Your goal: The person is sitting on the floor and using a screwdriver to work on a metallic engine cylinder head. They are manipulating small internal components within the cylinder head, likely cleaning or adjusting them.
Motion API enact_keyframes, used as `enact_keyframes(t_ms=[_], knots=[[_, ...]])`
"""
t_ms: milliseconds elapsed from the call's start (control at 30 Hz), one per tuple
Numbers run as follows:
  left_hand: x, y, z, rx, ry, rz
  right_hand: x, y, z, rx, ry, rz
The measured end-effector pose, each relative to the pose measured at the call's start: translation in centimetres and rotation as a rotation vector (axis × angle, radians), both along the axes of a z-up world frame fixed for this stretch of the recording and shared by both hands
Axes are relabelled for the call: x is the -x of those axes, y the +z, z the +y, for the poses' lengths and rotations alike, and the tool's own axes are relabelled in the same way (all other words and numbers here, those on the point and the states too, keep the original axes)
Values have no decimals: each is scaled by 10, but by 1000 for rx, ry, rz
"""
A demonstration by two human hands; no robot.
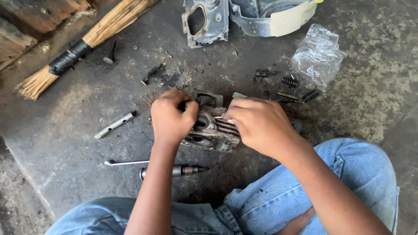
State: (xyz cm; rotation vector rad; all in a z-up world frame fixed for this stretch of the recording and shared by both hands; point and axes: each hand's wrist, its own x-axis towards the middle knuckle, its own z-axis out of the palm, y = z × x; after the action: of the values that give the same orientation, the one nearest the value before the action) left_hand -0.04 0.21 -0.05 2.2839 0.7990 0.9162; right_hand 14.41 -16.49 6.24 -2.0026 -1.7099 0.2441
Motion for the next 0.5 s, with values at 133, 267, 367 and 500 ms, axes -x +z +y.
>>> enact_keyframes(t_ms=[133, 267, 367, 500], knots=[[1, -1, 1, -18, -8, 23, 1, -1, 1, -10, 25, -86], [-1, -1, 2, -21, -9, 33, -1, -3, 1, -6, 30, -84], [-2, 0, 1, -13, -4, 41, 0, -4, 1, -3, 24, -88], [-3, 1, 0, -12, 3, 42, 4, -4, 1, -28, 40, -119]])
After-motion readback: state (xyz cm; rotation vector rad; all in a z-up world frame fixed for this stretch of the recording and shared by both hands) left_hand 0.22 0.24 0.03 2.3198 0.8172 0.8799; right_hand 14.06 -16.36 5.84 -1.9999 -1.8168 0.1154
